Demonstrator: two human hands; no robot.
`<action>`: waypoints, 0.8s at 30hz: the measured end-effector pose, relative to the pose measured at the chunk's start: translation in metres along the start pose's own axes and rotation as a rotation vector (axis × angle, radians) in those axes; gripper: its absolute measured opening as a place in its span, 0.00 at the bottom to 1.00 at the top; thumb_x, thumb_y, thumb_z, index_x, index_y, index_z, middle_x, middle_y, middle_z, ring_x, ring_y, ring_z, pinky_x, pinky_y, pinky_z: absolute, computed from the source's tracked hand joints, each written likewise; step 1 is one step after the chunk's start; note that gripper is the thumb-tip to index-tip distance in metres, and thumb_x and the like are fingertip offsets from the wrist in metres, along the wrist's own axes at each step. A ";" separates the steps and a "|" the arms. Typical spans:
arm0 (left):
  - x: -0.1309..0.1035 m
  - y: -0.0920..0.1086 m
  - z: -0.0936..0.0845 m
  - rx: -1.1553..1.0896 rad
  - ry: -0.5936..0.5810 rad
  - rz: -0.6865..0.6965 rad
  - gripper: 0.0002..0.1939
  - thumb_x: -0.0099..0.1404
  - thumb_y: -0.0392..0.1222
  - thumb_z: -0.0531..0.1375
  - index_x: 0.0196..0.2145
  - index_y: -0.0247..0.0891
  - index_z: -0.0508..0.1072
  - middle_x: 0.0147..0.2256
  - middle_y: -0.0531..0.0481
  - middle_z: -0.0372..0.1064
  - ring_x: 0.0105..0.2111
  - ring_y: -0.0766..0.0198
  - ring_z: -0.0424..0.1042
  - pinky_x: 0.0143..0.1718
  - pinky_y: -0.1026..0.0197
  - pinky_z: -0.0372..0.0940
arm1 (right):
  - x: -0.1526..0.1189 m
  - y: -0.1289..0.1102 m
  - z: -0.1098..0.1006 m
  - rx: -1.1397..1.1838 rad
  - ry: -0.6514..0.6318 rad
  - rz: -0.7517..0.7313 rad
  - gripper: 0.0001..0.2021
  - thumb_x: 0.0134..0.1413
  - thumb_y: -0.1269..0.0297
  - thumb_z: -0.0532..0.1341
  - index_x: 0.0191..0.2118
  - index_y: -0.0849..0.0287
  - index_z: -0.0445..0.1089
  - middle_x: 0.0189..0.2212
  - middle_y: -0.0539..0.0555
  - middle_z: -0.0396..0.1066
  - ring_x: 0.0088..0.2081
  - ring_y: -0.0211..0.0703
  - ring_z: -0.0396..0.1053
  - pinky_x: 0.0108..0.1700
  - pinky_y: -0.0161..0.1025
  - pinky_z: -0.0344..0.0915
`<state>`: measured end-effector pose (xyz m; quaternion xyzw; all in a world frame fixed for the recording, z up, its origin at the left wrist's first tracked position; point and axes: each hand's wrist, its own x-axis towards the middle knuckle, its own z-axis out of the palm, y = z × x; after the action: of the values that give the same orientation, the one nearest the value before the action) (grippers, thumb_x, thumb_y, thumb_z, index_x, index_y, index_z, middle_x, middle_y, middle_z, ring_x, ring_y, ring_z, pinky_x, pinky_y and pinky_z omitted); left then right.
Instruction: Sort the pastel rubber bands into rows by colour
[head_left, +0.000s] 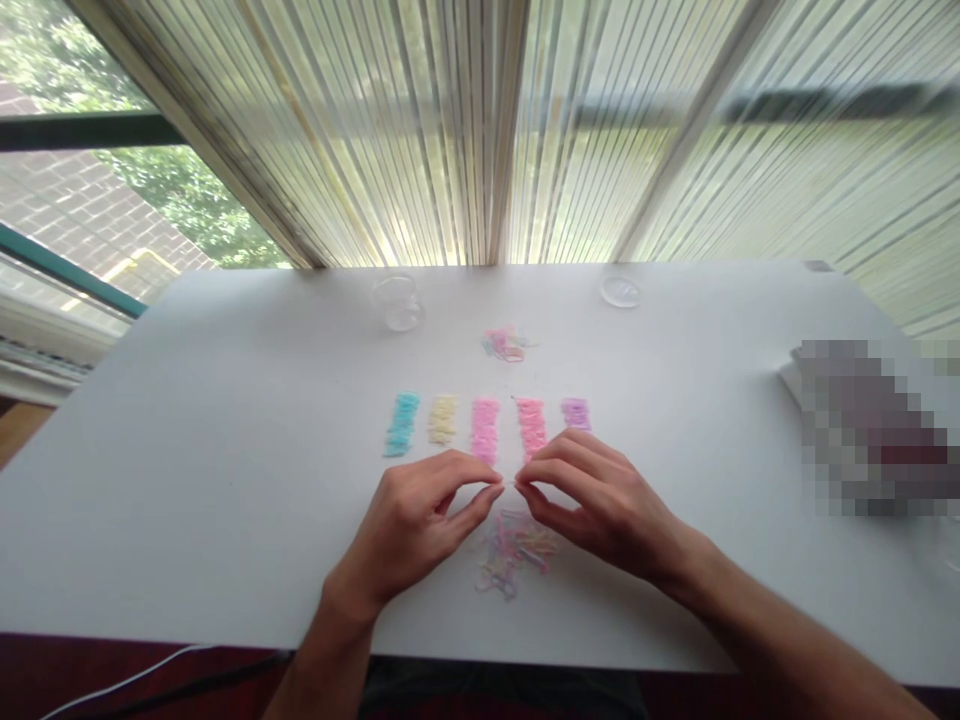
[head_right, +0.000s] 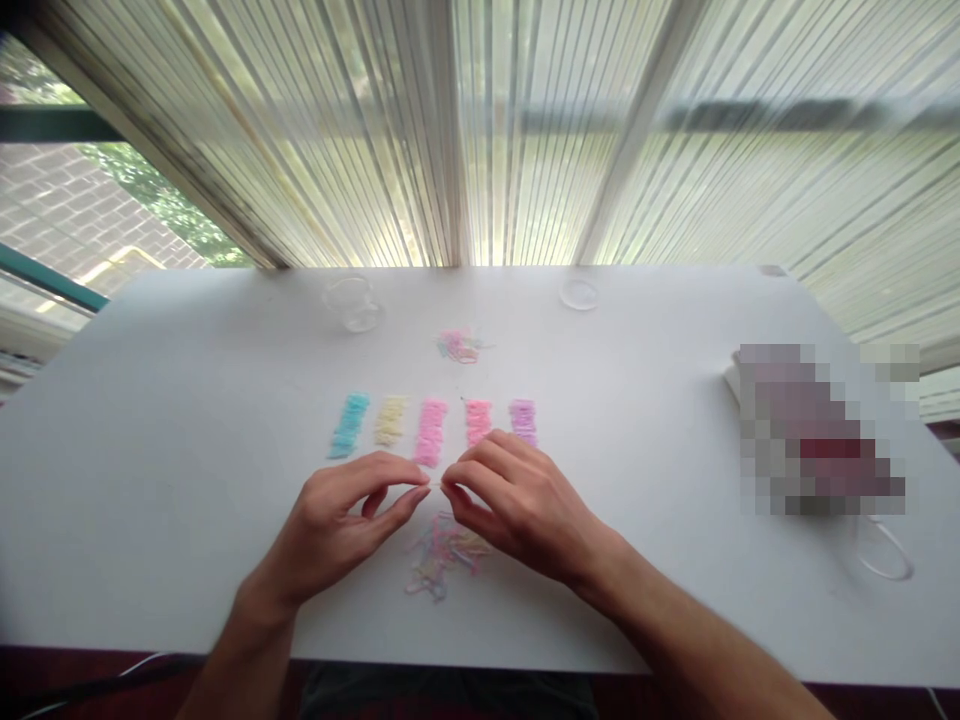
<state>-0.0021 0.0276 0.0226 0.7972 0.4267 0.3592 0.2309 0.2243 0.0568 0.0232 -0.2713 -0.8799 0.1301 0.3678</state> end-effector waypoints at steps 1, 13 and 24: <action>0.000 -0.001 0.000 0.003 -0.001 -0.001 0.05 0.69 0.34 0.64 0.42 0.42 0.76 0.38 0.54 0.79 0.28 0.71 0.70 0.35 0.67 0.68 | 0.000 0.000 0.000 -0.001 0.000 0.000 0.05 0.64 0.76 0.61 0.37 0.61 0.72 0.30 0.55 0.75 0.32 0.42 0.69 0.35 0.39 0.68; -0.005 -0.013 -0.019 0.200 0.044 -0.093 0.06 0.71 0.40 0.63 0.42 0.43 0.81 0.39 0.52 0.78 0.30 0.67 0.73 0.33 0.65 0.68 | -0.005 0.003 0.002 -0.004 -0.044 0.003 0.03 0.66 0.72 0.61 0.41 0.61 0.72 0.32 0.55 0.75 0.35 0.44 0.70 0.38 0.41 0.69; -0.013 -0.042 -0.035 0.516 0.060 -0.239 0.13 0.73 0.49 0.59 0.40 0.46 0.84 0.38 0.53 0.77 0.24 0.70 0.69 0.30 0.66 0.66 | -0.007 0.002 0.000 -0.011 -0.086 0.007 0.04 0.67 0.72 0.60 0.41 0.61 0.73 0.33 0.56 0.76 0.35 0.44 0.71 0.38 0.41 0.69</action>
<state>-0.0549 0.0410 0.0116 0.7627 0.6016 0.2324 0.0484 0.2286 0.0543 0.0184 -0.2706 -0.8946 0.1379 0.3277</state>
